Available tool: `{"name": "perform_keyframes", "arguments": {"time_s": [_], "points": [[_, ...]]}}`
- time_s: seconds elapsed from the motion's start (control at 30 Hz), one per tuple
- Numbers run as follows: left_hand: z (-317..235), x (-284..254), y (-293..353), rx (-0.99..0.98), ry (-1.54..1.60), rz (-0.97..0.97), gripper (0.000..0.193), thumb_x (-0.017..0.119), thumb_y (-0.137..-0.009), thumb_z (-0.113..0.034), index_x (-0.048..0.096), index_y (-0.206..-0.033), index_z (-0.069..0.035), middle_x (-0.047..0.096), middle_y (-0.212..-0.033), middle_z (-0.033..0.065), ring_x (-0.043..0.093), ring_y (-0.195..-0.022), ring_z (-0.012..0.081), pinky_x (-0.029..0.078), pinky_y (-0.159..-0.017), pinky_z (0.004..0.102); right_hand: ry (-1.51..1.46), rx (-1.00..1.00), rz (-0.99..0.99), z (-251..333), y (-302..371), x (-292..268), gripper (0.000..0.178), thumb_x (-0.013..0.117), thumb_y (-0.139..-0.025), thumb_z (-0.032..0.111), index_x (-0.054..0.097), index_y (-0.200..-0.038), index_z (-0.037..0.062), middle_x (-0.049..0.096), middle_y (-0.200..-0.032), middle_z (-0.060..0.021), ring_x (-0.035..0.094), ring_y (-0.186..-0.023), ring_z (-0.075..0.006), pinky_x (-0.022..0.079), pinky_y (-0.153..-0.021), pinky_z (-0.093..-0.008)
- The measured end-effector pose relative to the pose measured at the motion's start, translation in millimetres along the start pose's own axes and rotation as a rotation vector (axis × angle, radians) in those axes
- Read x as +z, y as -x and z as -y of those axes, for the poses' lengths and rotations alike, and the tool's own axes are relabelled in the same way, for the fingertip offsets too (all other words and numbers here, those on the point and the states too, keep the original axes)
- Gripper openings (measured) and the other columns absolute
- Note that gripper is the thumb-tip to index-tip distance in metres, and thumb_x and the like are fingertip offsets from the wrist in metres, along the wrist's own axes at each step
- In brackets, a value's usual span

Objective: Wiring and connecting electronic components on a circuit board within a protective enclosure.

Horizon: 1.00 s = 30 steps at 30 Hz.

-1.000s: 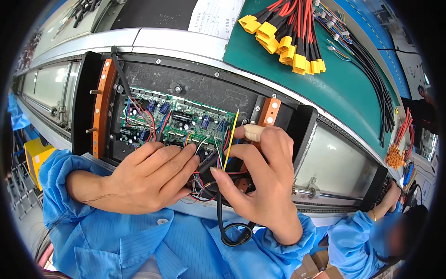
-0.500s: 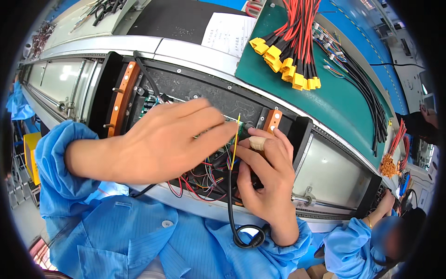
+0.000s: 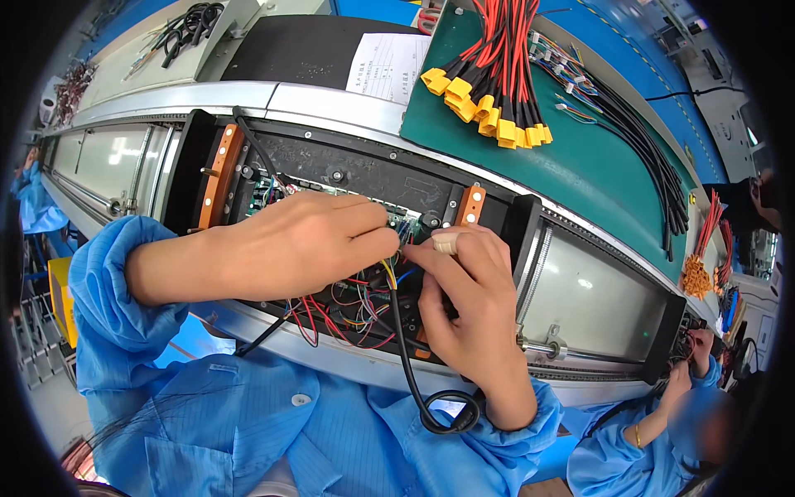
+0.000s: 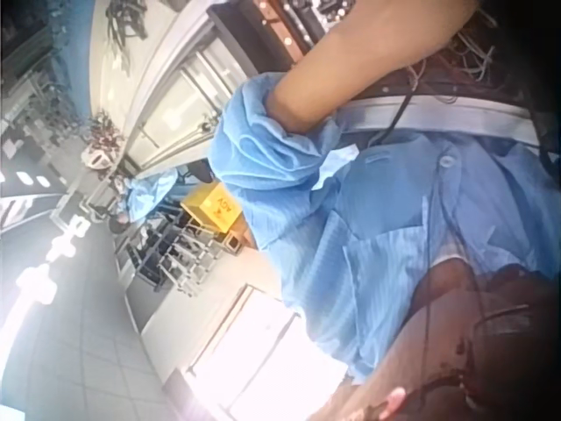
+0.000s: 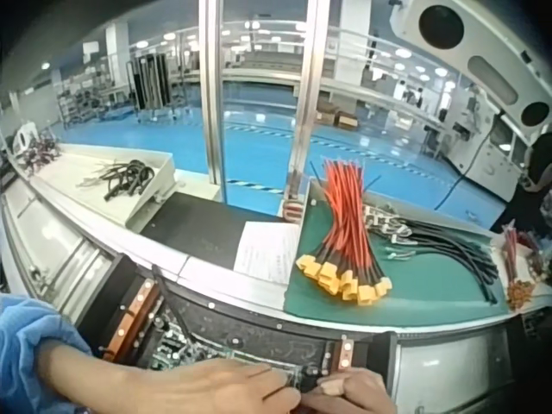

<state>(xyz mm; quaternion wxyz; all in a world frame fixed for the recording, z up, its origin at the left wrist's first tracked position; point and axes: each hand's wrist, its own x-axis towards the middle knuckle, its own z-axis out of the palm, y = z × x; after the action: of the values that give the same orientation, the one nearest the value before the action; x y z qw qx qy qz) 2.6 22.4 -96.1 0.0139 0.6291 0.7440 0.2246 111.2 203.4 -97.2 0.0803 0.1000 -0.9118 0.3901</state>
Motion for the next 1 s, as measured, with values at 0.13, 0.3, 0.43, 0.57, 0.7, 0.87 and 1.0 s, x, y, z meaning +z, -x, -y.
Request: {"name": "perform_keyframes", "arguments": {"time_s": [0.13,0.3,0.43,0.57,0.7,0.87,1.0], "points": [[0,2,2,-0.05,0.034,0.026,0.009,0.055,-0.075,-0.01,0.048,-0.079,-0.006,0.045,-0.079,0.0073,0.046,-0.065,0.0211,0.042,-0.057,0.0306,0.018,-0.059,0.018,-3,-2,1,0.024,0.058,-0.066,-0.006,0.062,-0.088,-0.0014,0.057,-0.095,-0.0094,0.052,-0.094,-0.0272,0.04,-0.086,-0.0363],[4,7,-4,0.011,-0.037,0.015,0.009,0.055,-0.074,-0.01,0.048,-0.078,-0.007,0.045,-0.077,0.0069,0.047,-0.065,0.0207,0.042,-0.057,0.0295,0.026,-0.035,0.067,-2,-6,-2,0.022,0.059,-0.066,-0.005,0.062,-0.087,-0.0007,0.056,-0.094,-0.0087,0.051,-0.089,-0.0259,0.04,-0.085,-0.0348],[6,11,-8,0.099,-0.109,0.019,0.009,0.056,-0.074,-0.01,0.047,-0.076,-0.006,0.045,-0.077,0.0069,0.048,-0.065,0.0205,0.042,-0.056,0.0287,0.135,0.052,0.163,4,-13,-8,0.02,0.059,-0.066,-0.006,0.061,-0.085,-0.0009,0.056,-0.096,-0.0094,0.05,-0.085,-0.0255,0.041,-0.084,-0.034],[5,15,-7,0.121,-0.189,-0.085,0.008,0.056,-0.074,-0.01,0.049,-0.075,-0.006,0.045,-0.077,0.0063,0.048,-0.065,0.0196,0.042,-0.056,0.0283,0.188,-0.005,0.149,5,-13,-6,0.02,0.062,-0.066,-0.004,0.062,-0.085,0.0015,0.055,-0.093,-0.0082,0.047,-0.082,-0.0239,0.041,-0.078,-0.0331],[-7,19,11,0.035,-0.204,-0.191,0.007,0.056,-0.073,-0.01,0.051,-0.076,-0.006,0.045,-0.076,0.0057,0.046,-0.064,0.0191,0.041,-0.056,0.0283,0.298,-0.14,0.099,2,-11,-3,0.018,0.063,-0.068,-0.002,0.061,-0.086,0.0022,0.053,-0.089,-0.0072,0.048,-0.08,-0.0233,0.041,-0.077,-0.0328],[-3,22,12,-0.013,-0.139,-0.244,0.006,0.056,-0.073,-0.01,0.053,-0.076,-0.006,0.045,-0.074,0.0051,0.044,-0.062,0.0182,0.039,-0.055,0.0283,0.343,-0.167,0.031,0,-18,2,0.017,0.063,-0.069,-0.001,0.061,-0.085,0.0018,0.055,-0.087,-0.0066,0.05,-0.079,-0.0231,0.043,-0.078,-0.0325],[1,24,5,0.012,-0.121,-0.216,0.006,0.057,-0.072,-0.01,0.053,-0.075,-0.007,0.044,-0.072,0.005,0.043,-0.062,0.0176,0.038,-0.055,0.028,0.311,-0.197,0.011,-7,-21,5,0.017,0.063,-0.069,-0.002,0.061,-0.085,0.0011,0.057,-0.089,-0.0074,0.052,-0.079,-0.0238,0.044,-0.078,-0.0328]]}}
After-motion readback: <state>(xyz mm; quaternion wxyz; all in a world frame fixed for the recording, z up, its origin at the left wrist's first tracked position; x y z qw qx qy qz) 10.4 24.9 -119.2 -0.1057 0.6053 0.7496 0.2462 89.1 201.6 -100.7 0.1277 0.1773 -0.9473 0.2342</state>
